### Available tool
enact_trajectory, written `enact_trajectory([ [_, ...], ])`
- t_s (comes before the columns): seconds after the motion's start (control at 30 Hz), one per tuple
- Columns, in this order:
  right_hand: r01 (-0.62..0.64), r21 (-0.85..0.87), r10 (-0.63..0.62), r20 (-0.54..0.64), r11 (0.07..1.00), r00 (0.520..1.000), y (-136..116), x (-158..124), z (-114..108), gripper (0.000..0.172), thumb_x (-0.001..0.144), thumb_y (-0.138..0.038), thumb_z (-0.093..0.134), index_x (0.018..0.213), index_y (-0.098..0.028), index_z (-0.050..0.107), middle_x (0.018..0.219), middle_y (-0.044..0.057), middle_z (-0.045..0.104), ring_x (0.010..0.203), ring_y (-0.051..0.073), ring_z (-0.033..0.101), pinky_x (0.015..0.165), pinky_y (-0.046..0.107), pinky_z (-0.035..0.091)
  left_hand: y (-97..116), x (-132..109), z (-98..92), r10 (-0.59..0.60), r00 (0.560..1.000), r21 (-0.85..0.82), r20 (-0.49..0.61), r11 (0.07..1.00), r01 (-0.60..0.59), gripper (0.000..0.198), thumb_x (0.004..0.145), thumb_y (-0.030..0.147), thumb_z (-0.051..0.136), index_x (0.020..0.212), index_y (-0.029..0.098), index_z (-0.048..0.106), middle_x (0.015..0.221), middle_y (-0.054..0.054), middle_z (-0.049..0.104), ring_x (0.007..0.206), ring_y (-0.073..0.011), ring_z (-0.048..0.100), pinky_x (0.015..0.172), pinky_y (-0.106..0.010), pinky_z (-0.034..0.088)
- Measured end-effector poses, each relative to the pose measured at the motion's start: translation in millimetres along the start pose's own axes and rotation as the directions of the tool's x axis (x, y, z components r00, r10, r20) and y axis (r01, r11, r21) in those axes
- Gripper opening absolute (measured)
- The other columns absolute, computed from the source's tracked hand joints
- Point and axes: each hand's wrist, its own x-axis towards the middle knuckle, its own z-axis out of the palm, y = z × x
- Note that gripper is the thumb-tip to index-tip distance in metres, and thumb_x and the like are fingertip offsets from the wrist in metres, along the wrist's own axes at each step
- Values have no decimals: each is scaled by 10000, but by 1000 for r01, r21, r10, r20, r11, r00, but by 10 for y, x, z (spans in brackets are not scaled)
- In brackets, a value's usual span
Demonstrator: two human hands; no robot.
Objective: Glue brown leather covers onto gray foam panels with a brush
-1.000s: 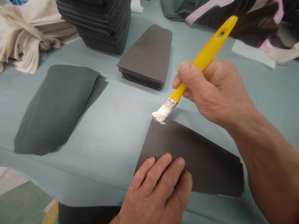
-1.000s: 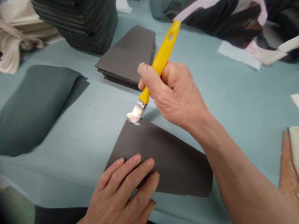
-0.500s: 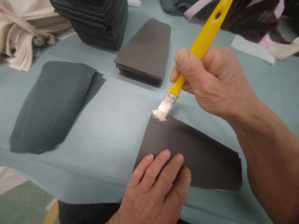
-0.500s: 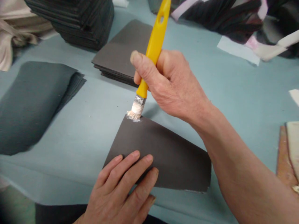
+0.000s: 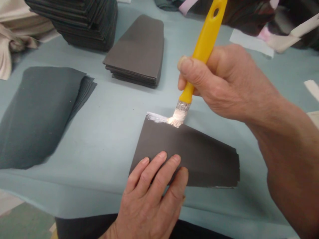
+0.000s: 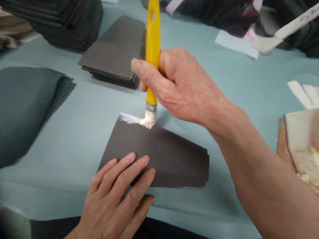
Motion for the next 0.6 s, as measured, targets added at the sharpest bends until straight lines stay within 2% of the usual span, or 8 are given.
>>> enact_trajectory([
  [0.13,-20,-22,20,19,1000,1000,43,-97,-92,531,1062,-590,623,710,-209,734,603,14,591,550,133,478,622,327,412,-8,-21,13,11,1000,13,5,1000,-11,303,1092,309,619,1361,207,714,1465,-51,750,1480,-223,541,1392,-351,199],
  [0.27,-74,-38,74,7,997,997,48,-188,-142,468,1076,-472,597,720,-204,741,620,26,604,573,141,503,631,325,406,-25,-38,26,11,1000,23,-3,1000,-11,288,1101,319,607,1345,210,716,1445,-59,757,1472,-224,547,1385,-352,212],
  [0.37,-73,-38,73,12,997,997,60,-252,-177,447,1076,-386,544,717,-196,734,576,6,550,546,126,466,629,320,394,-29,-31,10,10,1000,33,2,999,-10,277,1096,300,621,1341,208,713,1444,-67,755,1472,-228,553,1375,-357,238],
  [0.5,-80,-34,81,12,996,997,77,-330,-237,434,1067,-358,540,703,-192,708,551,-15,500,537,111,441,612,312,359,-23,-13,-13,16,1000,48,3,999,-16,281,1089,292,637,1346,204,708,1462,-87,741,1490,-237,547,1369,-372,257],
  [0.6,-140,-50,142,30,989,989,80,-374,-283,451,1080,-370,547,699,-183,700,558,-9,515,551,111,468,595,312,330,-17,-19,-16,10,1000,56,13,998,-11,276,1091,283,634,1344,204,711,1456,-90,741,1489,-234,554,1366,-371,264],
])
